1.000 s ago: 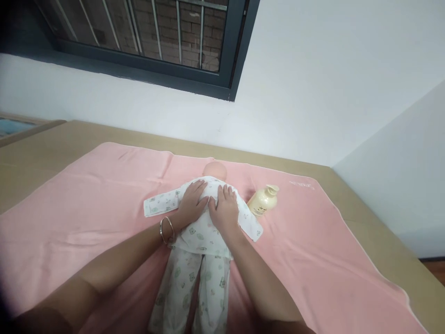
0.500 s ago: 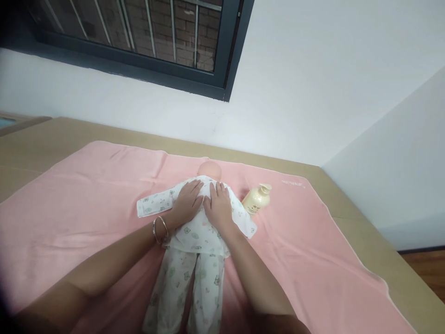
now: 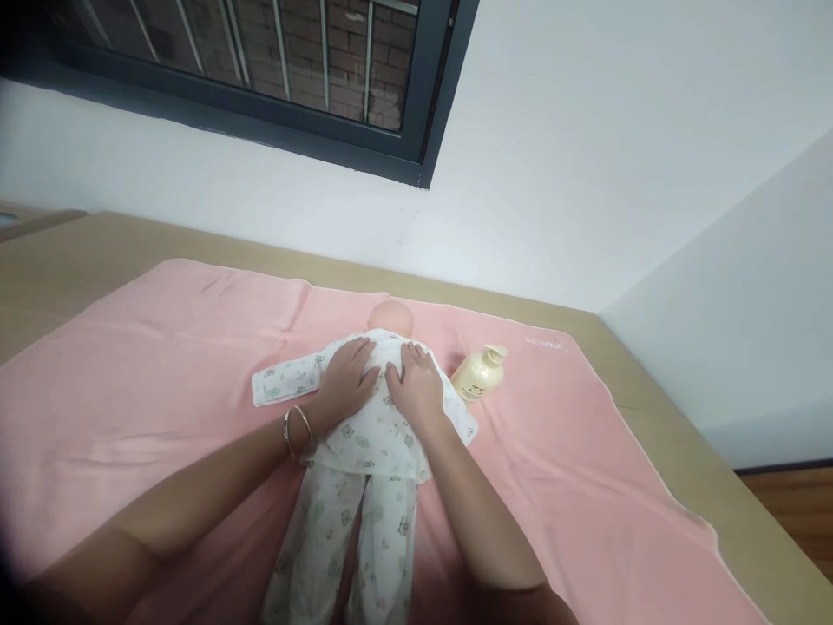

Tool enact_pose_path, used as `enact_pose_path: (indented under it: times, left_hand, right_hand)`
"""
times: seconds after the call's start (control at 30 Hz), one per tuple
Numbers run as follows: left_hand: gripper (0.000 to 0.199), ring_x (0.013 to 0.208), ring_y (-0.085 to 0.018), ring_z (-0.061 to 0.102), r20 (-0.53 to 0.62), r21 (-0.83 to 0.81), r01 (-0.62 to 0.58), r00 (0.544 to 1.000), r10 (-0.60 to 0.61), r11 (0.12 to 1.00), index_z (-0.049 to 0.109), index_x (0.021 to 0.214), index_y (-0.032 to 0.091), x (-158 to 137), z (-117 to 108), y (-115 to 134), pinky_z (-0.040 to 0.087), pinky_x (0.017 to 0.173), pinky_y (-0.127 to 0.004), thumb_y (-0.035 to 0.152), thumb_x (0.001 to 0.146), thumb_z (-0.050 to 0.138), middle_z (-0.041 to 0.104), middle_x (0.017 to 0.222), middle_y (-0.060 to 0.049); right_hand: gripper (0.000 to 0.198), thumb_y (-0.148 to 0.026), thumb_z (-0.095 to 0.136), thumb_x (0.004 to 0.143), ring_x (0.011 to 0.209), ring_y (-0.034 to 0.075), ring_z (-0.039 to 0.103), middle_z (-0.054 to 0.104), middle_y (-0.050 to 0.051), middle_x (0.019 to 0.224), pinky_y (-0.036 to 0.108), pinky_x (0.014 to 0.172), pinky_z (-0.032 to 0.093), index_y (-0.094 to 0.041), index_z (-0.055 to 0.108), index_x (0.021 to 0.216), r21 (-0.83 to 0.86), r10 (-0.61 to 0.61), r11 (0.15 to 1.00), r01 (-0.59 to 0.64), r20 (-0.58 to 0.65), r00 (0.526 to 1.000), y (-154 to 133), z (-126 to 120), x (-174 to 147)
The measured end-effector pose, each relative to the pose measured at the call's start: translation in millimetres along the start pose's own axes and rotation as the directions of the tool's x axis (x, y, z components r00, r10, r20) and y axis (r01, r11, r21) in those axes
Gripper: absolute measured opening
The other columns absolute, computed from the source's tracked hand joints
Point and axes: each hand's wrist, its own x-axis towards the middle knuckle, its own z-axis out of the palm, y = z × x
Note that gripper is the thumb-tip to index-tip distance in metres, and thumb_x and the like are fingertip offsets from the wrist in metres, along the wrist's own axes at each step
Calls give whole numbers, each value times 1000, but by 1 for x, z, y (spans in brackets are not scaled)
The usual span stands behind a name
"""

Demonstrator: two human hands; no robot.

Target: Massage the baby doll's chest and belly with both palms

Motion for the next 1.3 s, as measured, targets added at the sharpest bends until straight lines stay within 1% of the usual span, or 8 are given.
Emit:
enact_pose_path:
  times: [0.17, 0.33, 0.47, 0.57, 0.7, 0.77, 0.93, 1.3]
  left_hand:
    - [46, 136, -28, 38, 78, -29, -66, 995, 68, 997, 44, 136, 12, 1, 4, -6, 29, 114, -51, 25, 92, 39, 48, 142, -16]
    - [40, 130, -25, 45, 63, -56, -138, 988, 141, 989, 51, 130, 15, 2, 0, -4, 33, 112, -50, 21, 93, 36, 54, 136, -13]
    - [32, 120, -24, 53, -18, -58, -133, 991, 132, 989, 58, 118, 18, 0, -3, -1, 42, 106, -47, 21, 93, 39, 61, 125, -10]
    - [24, 110, -24, 57, -91, -40, -93, 992, 89, 995, 62, 108, 18, -2, -3, 1, 46, 100, -44, 24, 91, 46, 65, 114, -10]
    - [20, 105, -25, 58, -103, -37, -43, 994, 39, 998, 62, 102, 18, -3, -5, 3, 49, 95, -44, 26, 89, 49, 65, 107, -11]
    - [21, 107, -26, 57, -91, -43, -18, 996, 14, 999, 62, 103, 18, -3, -6, 4, 49, 95, -46, 26, 88, 49, 64, 109, -12]
    - [31, 117, -29, 53, -73, -30, 6, 997, -8, 1000, 58, 115, 16, -3, -2, 2, 44, 103, -50, 28, 89, 48, 60, 122, -14]
    - [35, 122, -28, 52, -76, -37, 23, 997, -26, 999, 56, 120, 15, -4, 1, 1, 41, 107, -49, 28, 89, 48, 59, 127, -14]
  right_hand:
    - [52, -25, 34, 94, 140, 28, 33, 41, 16, 148, 49, 115, 23, -8, 40, 143, -8, -125, 992, 125, 15, 992, 5, 10, 3]
    - [51, -19, 31, 93, 140, 28, 31, 40, 16, 149, 49, 114, 26, -8, 42, 142, -33, -156, 987, 156, 10, 988, -6, 11, -4]
    - [47, -23, 34, 94, 136, 30, 39, 48, 18, 142, 46, 109, 34, -9, 51, 136, -90, -81, 993, 80, -9, 997, -18, 7, -15]
    - [42, -26, 39, 94, 132, 29, 45, 55, 15, 136, 43, 105, 40, -14, 58, 130, -103, 1, 995, -4, -27, 1000, -24, 2, -20]
    - [39, -29, 42, 93, 127, 27, 51, 59, 11, 133, 40, 99, 45, -20, 61, 126, -78, 71, 994, -73, -37, 997, -21, -1, -18]
    - [42, -31, 43, 92, 129, 27, 49, 58, 13, 134, 40, 103, 42, -17, 59, 128, -62, 72, 995, -75, -55, 996, -15, 3, -15]
    - [50, -31, 38, 94, 137, 26, 38, 49, 16, 143, 44, 115, 26, -8, 48, 137, -34, -3, 999, -1, -98, 995, -4, 18, -11]
    - [51, -31, 35, 95, 138, 26, 36, 47, 16, 144, 44, 116, 23, -8, 46, 139, -25, -6, 1000, 3, -96, 995, -5, 19, -12]
